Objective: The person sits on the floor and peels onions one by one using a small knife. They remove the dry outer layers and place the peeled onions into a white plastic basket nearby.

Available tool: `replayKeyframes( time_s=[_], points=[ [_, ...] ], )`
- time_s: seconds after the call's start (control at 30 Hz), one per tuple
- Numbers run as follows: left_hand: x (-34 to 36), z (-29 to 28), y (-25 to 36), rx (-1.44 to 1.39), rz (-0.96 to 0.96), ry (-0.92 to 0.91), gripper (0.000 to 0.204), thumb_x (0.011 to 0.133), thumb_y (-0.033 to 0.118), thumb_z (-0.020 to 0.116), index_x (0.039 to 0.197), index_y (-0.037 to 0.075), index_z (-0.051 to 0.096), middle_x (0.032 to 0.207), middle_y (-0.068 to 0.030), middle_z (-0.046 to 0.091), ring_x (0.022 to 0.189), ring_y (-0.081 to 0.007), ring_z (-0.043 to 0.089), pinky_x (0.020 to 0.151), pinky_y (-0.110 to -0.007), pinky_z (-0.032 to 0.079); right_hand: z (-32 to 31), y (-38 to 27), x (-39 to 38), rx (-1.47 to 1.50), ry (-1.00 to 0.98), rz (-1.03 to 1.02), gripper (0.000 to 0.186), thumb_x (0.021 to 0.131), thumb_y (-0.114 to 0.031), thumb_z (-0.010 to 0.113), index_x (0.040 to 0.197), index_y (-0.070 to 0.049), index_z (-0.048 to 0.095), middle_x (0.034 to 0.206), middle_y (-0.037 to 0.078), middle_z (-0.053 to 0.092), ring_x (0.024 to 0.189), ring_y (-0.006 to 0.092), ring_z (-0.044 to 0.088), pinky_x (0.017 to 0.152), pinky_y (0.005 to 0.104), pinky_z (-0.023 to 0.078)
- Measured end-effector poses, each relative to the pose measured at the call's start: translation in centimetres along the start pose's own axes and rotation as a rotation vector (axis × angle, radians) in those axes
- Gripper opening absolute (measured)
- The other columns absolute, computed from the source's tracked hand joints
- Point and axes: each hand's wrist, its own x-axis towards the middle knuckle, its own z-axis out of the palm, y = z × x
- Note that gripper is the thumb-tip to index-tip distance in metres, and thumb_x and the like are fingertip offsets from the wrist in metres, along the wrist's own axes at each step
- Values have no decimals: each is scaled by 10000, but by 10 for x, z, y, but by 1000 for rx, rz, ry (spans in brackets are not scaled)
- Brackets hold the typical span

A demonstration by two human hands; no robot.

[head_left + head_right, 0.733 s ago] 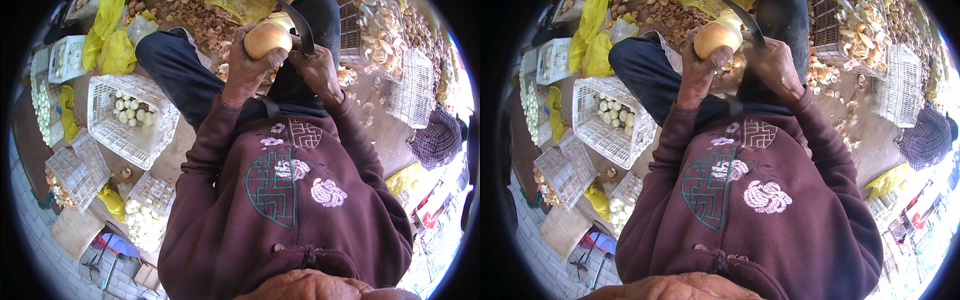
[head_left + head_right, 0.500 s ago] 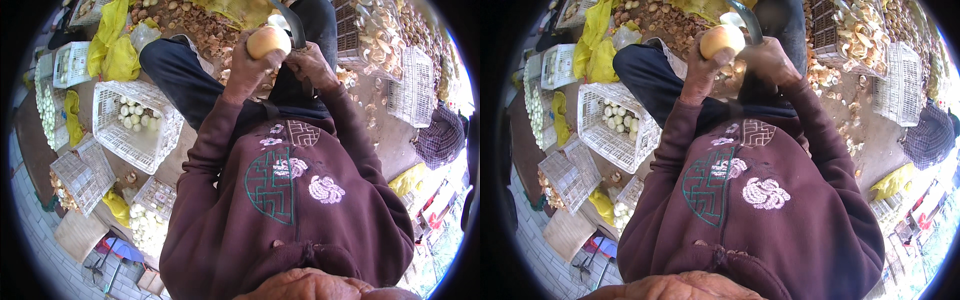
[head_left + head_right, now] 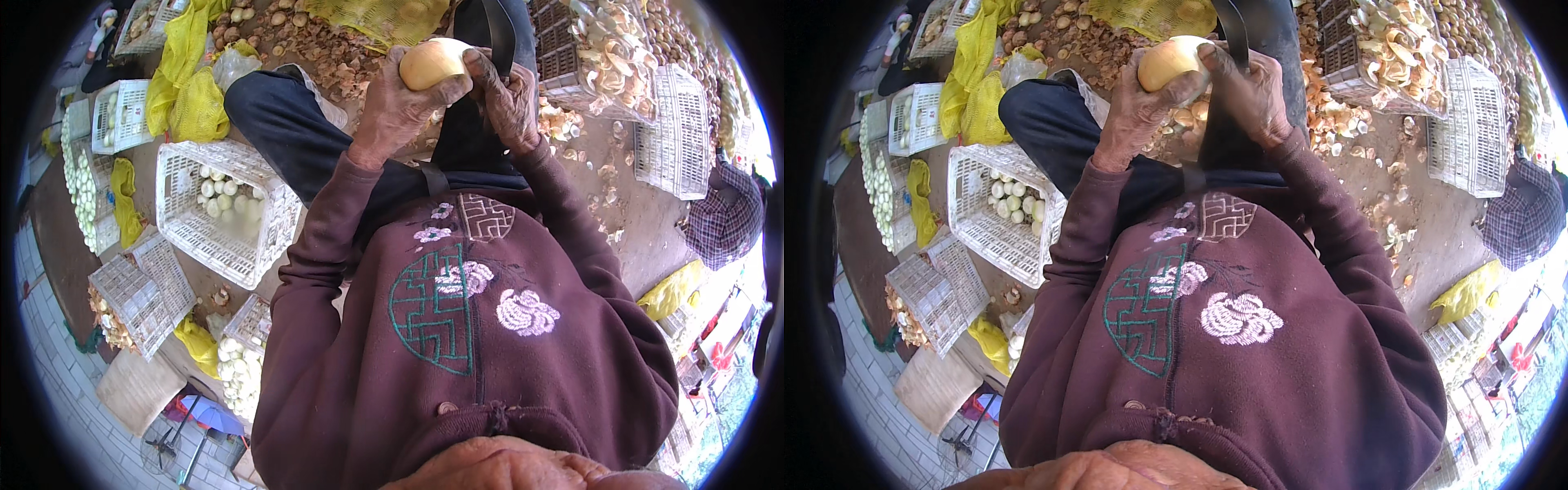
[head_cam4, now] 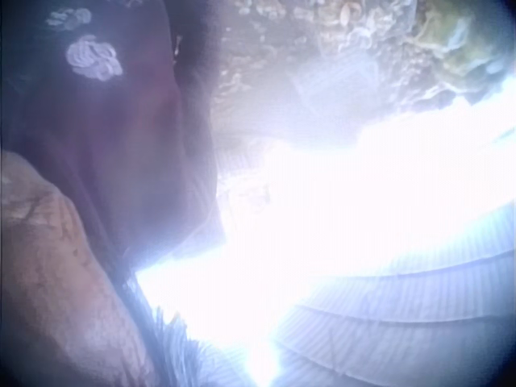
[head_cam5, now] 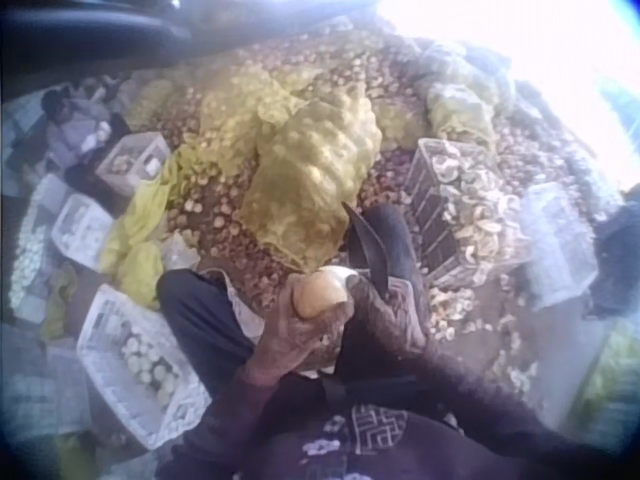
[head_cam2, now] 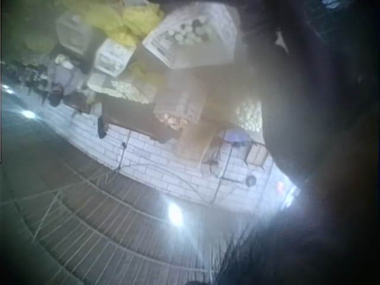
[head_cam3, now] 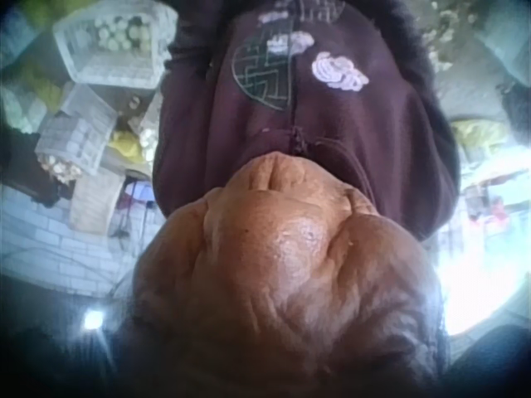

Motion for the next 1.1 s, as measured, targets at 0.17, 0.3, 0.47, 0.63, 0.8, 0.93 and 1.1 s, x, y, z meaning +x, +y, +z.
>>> replayKeyframes(
  time_s=[0.17, 0.3, 0.47, 0.63, 0.8, 0.93, 1.1],
  points=[
    [-2, 7, 6, -132, -18, -22, 500, 696, 249, 758, 1062, -5, 531, 907, -74, 614, 797, -147, 603, 717, -293, 525, 0, 4, 2, 105, 163, -315, 169, 894, -101, 631, 1023, 5, 655, 908, 60, 682, 767, 81, 622, 646, 208, 496],
    [-13, 16, -13, -833, -303, -8, 512, 748, 110, 658, 1215, 1, 480, 1062, -92, 579, 938, -163, 580, 828, -300, 500, -25, -11, 8, 508, 307, -230, 172, 863, -205, 668, 881, -35, 644, 643, -33, 557, 481, 40, 461, 422, 199, 332],
    [15, 33, -21, -1278, -334, -192, 583, 789, 59, 632, 1322, 38, 396, 1205, -113, 507, 1109, -233, 540, 955, -402, 453, -166, 23, 30, 64, 645, 199, 369, 783, -339, 744, 955, -18, 682, 686, 54, 632, 462, 40, 480, 384, 214, 363],
    [26, 49, 13, -832, -226, -183, 528, 767, 134, 721, 1215, 32, 459, 1136, -73, 520, 1023, -144, 537, 874, -280, 476, -132, -6, 0, 247, 353, 130, 424, 816, -457, 676, 947, -54, 672, 637, -7, 574, 433, 28, 403, 408, 193, 326],
    [40, 71, 6, -228, 116, -101, 524, 699, 252, 776, 1079, 33, 489, 1043, -65, 515, 946, -134, 535, 807, -271, 484, -60, 11, -24, 251, 129, 170, 320, 913, -343, 574, 942, -36, 658, 608, 35, 561, 456, 85, 484, 438, 246, 386],
    [29, 62, 24, 187, 214, -63, 539, 709, 285, 734, 1094, 18, 468, 988, -87, 528, 856, -147, 546, 741, -273, 489, -53, 3, -27, 280, 240, 61, 398, 878, -376, 608, 945, 10, 678, 676, 65, 626, 501, 93, 543, 481, 237, 427],
    [17, 58, 16, -86, -54, -140, 541, 776, 237, 665, 1203, 13, 420, 971, -92, 558, 726, -108, 545, 615, -248, 488, -72, 14, -15, -49, 108, -321, 290, 796, -202, 639, 1006, -7, 683, 909, 89, 699, 809, 181, 676, 745, 293, 525]
  ],
)
